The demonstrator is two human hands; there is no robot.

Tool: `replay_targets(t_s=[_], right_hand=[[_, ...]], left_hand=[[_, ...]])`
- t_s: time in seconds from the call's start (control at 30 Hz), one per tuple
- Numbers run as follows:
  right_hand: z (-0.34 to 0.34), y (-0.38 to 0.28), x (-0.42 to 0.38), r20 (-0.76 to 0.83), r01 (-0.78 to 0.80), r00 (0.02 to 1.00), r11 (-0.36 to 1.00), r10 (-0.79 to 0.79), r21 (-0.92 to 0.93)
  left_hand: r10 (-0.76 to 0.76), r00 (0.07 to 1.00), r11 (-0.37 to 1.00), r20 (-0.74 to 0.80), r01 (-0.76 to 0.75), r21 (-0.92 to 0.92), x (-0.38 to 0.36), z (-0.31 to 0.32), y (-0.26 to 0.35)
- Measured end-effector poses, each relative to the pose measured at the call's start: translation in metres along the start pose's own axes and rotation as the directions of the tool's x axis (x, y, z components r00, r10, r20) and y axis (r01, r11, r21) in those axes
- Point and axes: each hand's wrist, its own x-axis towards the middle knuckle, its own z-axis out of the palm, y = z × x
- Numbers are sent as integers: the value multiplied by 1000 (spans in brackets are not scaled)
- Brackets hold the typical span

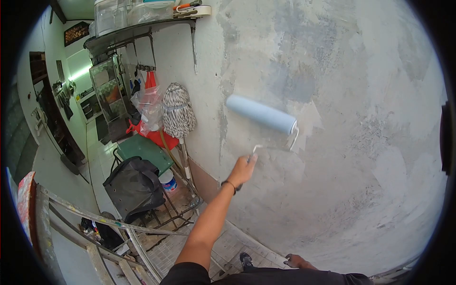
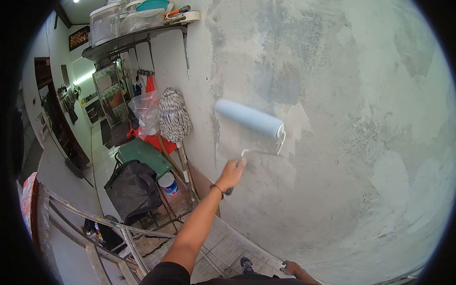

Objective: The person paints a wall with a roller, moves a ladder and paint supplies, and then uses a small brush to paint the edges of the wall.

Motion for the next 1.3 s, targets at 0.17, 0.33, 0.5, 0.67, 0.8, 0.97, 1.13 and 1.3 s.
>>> replay_targets(t_s=[0.17, 0.33, 0.5, 0.67, 0.8, 0.97, 1.13, 1.3], right_hand=[[-10, -13, 1, -3, 14, 1000, 999, -14, 39], [-16, -17, 6, -60, 38, 998, 997, -34, 67], [-4, -7, -2, -25, 14, 1000, 999, -13, 29], [-2, -10, -5, -10, 12, 1000, 1000, -12, 0], [-7, -15, -4, -20, -16, 1000, 997, 18, 78], [-6, -11, -3, -59, -9, 998, 1000, 11, 30], [-6, -10, -4, 23, -68, 997, 995, 67, 66], [-7, -8, 10, 5, -16, 1000, 997, 16, 72]], left_hand=[[78, 997, 996, 19, -77, -40, 35, -21, 36], [105, 994, 993, -35, -107, -55, 14, 7, -27], [-20, 999, 994, 25, 22, -108, 6, -2, -25], [-40, 996, 974, 79, 56, -219, 51, -36, 38], [-1, 1000, 977, 28, 7, -215, 37, -16, 3], [-150, 986, 983, 67, 156, -101, 1, -13, -38], [-66, 998, 998, -7, 65, -13, 41, -40, 10], [-34, 999, 999, 4, 34, -37, 92, -75, 116]])
